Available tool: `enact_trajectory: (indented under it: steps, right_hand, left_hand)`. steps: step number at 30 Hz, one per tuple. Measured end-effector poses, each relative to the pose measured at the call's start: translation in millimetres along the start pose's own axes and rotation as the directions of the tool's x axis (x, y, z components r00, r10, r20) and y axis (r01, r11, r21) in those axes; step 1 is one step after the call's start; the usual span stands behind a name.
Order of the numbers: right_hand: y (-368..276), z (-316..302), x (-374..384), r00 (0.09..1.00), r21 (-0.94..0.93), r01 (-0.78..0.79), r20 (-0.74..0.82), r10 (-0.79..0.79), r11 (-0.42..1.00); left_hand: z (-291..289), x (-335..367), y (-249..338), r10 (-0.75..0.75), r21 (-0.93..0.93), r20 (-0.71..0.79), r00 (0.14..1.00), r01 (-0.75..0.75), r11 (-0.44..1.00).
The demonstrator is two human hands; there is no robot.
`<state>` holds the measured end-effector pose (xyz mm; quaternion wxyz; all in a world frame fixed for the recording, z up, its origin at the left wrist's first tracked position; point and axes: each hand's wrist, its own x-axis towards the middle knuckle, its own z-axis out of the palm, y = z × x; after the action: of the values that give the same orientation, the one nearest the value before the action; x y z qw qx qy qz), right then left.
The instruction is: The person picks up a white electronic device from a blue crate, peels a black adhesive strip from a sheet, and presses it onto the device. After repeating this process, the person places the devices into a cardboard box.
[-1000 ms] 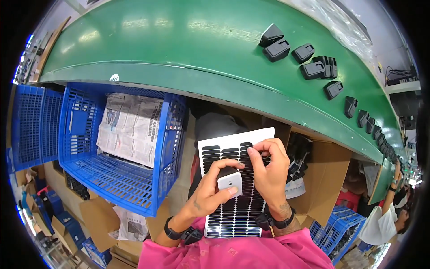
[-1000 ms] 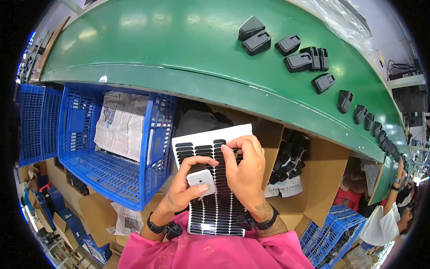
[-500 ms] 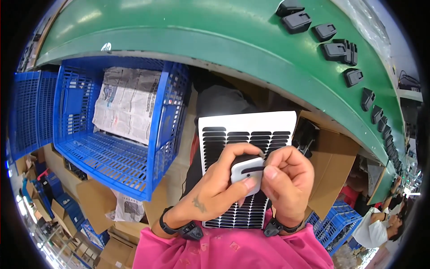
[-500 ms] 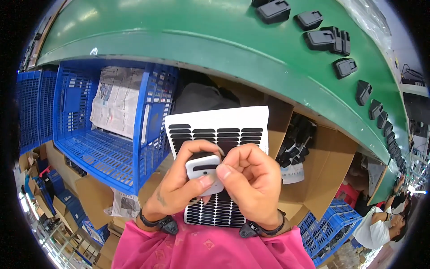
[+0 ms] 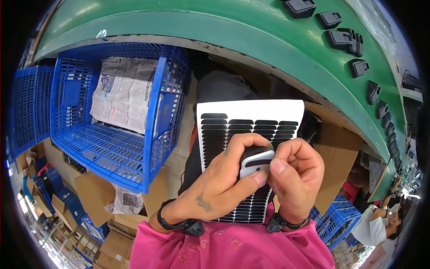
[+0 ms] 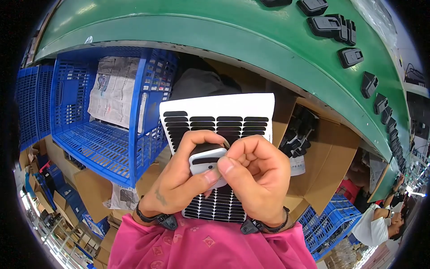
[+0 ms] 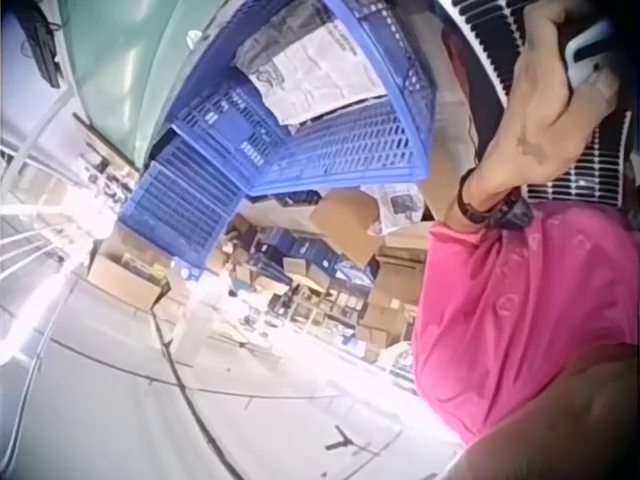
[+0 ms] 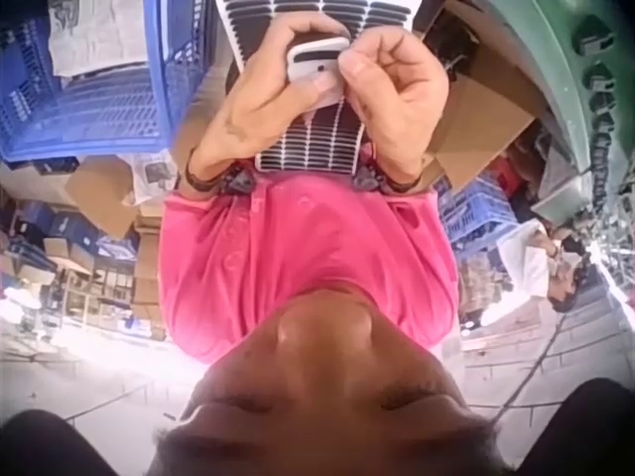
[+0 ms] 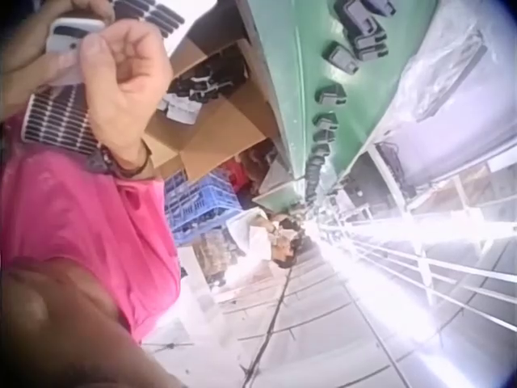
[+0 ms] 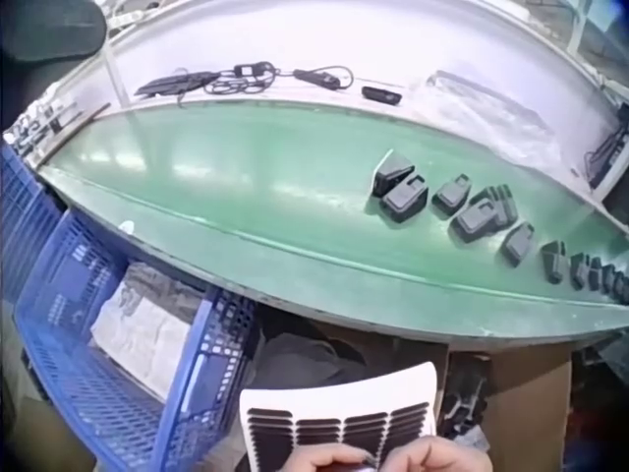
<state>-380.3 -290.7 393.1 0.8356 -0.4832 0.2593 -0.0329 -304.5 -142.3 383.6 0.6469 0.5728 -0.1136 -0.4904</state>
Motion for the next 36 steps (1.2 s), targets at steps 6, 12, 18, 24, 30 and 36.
enact_trajectory:
  steps: [6,12,18,24,30,36]
  right_hand:
    - [-1,3,-2,1.0,0.003,0.013,-0.02,-0.013,1.0]
    - [3,7,-4,0.997,-0.07,0.069,-0.038,-0.072,0.995]
    - [2,12,-4,0.994,-0.146,0.086,-0.05,-0.095,0.986]
    - [12,11,1,0.989,-0.188,0.127,-0.055,-0.14,0.974]
    - [15,-5,-2,0.97,-0.382,0.123,-0.148,-0.191,0.916]
    - [13,-11,-13,0.979,-0.527,0.105,0.205,0.007,0.843]
  left_hand:
    - [2,-1,-1,0.017,0.039,-0.002,1.0,-0.017,0.999]
    - [3,-3,-2,0.058,0.086,-0.045,0.997,-0.053,0.995]
    - [3,-4,-7,0.116,0.126,-0.055,0.992,-0.108,0.986]
    - [1,-2,-8,0.072,0.057,-0.073,0.995,-0.068,0.996]
    - [3,1,-11,0.108,-0.248,-0.156,0.982,-0.144,0.958]
    - [7,-7,-29,0.397,-0.019,-0.198,0.896,-0.408,0.913]
